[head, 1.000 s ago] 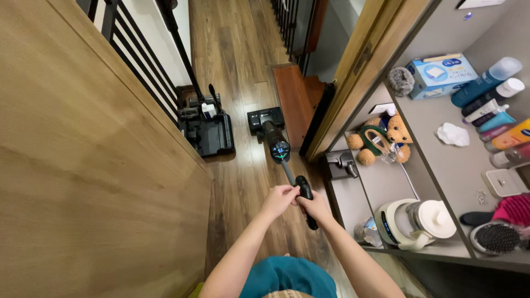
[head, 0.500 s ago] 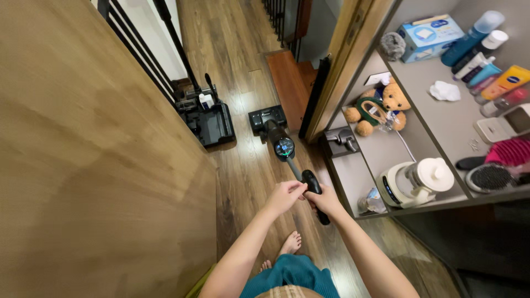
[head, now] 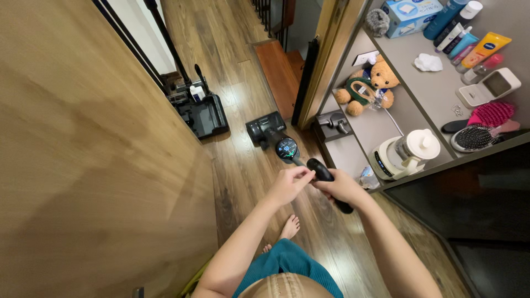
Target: The person uses a cordless stick vacuum to clean a wooden floor in a narrow hallway. They move the vacuum back and forth along the floor, navigating around a stationary upright vacuum cleaner and a staircase railing.
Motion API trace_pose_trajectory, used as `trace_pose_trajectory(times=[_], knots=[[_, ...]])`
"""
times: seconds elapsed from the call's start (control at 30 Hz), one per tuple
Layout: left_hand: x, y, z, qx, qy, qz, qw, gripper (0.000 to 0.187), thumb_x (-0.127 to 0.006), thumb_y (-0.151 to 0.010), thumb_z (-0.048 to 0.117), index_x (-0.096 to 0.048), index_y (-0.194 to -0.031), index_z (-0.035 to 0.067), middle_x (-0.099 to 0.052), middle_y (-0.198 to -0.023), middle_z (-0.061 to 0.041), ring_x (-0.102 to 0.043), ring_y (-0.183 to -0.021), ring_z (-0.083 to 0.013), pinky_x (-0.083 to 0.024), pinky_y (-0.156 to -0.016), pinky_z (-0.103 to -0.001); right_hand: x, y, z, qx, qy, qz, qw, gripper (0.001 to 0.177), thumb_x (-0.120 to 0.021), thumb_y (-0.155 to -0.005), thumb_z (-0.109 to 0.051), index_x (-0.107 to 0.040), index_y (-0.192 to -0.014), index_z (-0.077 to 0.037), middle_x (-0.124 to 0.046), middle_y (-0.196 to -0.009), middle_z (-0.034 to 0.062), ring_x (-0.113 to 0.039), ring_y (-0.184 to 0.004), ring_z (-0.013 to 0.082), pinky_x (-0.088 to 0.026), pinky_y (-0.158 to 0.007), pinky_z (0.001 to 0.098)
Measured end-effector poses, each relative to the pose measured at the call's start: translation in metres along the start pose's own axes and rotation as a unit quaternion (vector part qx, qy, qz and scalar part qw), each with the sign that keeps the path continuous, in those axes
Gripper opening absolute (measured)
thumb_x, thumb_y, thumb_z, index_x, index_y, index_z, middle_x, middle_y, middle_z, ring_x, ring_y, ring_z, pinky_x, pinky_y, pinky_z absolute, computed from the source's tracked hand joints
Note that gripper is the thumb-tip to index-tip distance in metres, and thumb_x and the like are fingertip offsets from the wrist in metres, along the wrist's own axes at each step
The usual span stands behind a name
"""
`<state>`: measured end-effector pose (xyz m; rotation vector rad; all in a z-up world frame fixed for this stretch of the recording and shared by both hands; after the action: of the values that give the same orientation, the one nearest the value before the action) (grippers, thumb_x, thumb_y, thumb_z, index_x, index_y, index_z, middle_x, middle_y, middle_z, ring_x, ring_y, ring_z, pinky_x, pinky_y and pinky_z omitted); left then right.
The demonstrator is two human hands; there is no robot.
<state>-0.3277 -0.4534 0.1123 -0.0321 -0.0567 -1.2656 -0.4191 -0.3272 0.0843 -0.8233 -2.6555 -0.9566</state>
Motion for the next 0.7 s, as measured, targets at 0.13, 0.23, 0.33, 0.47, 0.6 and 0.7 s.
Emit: trace_pose_trajectory(times=[0.13, 0.23, 0.33, 0.47, 0.6, 0.7], knots=[[0.002, 0.001, 0.027, -0.043, 0.008, 0.008, 0.999, 0.027, -0.065, -0.100, 0.027, -0.072, -0.102, 0.001, -0.078, -0.093, -0.006, -0.072, -0.089, -0.0120, -0.055, -0.084, -0.028, 0.010, 0.021, -0.042, -0.011, 0.026, -0.009, 1.000, 0.022, -0.075, -0.083, -0.022, -0.073, -0.091, -0.002, -0.061, -0.059, 0.0042, -0.060, -0.045, 0.0157, -0.050, -0.044, 0.0332], [0.005, -0.006, 0.026, -0.040, 0.009, 0.007, 0.999, 0.026, -0.066, -0.098, 0.026, -0.072, -0.104, 0.002, -0.076, -0.093, -0.005, -0.071, -0.088, -0.0109, -0.055, -0.082, -0.027, 0.021, 0.019, -0.056, -0.039, 0.093, 0.010, 0.995, 0.023, -0.075, -0.082, -0.024, -0.071, -0.093, -0.004, -0.062, -0.060, 0.0060, -0.060, -0.045, 0.0172, -0.050, -0.044, 0.0352], [0.011, -0.016, 0.016, -0.032, 0.017, 0.024, 0.999, 0.025, -0.067, -0.098, 0.026, -0.071, -0.102, 0.002, -0.075, -0.092, -0.005, -0.070, -0.085, -0.0110, -0.054, -0.079, -0.028, 0.023, -0.004, -0.062, -0.003, 0.119, 0.002, 0.993, 0.026, -0.076, -0.082, -0.025, -0.072, -0.090, 0.000, -0.062, -0.061, 0.0060, -0.060, -0.046, 0.0158, -0.050, -0.044, 0.0345], [0.024, -0.033, -0.006, -0.016, 0.013, 0.039, 0.999, 0.027, -0.067, -0.099, 0.028, -0.071, -0.099, 0.001, -0.076, -0.090, -0.005, -0.069, -0.083, -0.0107, -0.054, -0.076, -0.028, 0.013, -0.040, -0.052, 0.029, 0.111, -0.024, 0.993, 0.023, -0.075, -0.080, -0.024, -0.072, -0.091, -0.003, -0.063, -0.059, 0.0049, -0.061, -0.046, 0.0151, -0.052, -0.045, 0.0329], [0.042, -0.044, -0.032, 0.006, -0.015, 0.063, 0.998, 0.028, -0.068, -0.097, 0.031, -0.071, -0.100, 0.003, -0.076, -0.088, -0.005, -0.070, -0.082, -0.0116, -0.055, -0.076, -0.028, 0.003, -0.082, -0.041, 0.013, 0.102, -0.026, 0.994, 0.031, -0.077, -0.084, -0.027, -0.069, -0.088, 0.003, -0.062, -0.059, 0.0068, -0.060, -0.046, 0.0169, -0.051, -0.044, 0.0337], [0.064, -0.068, -0.051, 0.022, -0.039, 0.095, 0.994, 0.029, -0.069, -0.097, 0.032, -0.071, -0.100, 0.003, -0.075, -0.087, -0.007, -0.069, -0.081, -0.0135, -0.054, -0.075, -0.030, -0.002, -0.115, -0.048, 0.023, 0.091, -0.001, 0.996, 0.030, -0.079, -0.082, -0.030, -0.071, -0.090, -0.002, -0.064, -0.060, 0.0049, -0.061, -0.046, 0.0146, -0.051, -0.045, 0.0319]])
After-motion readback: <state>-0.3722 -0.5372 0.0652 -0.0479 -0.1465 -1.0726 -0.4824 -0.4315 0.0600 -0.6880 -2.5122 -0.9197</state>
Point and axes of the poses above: each hand's wrist, its own y-axis away from the middle knuckle, its own x-axis out of the back of the hand, z = x × y, the point moved 10 cm from there along -y, towards the middle knuckle
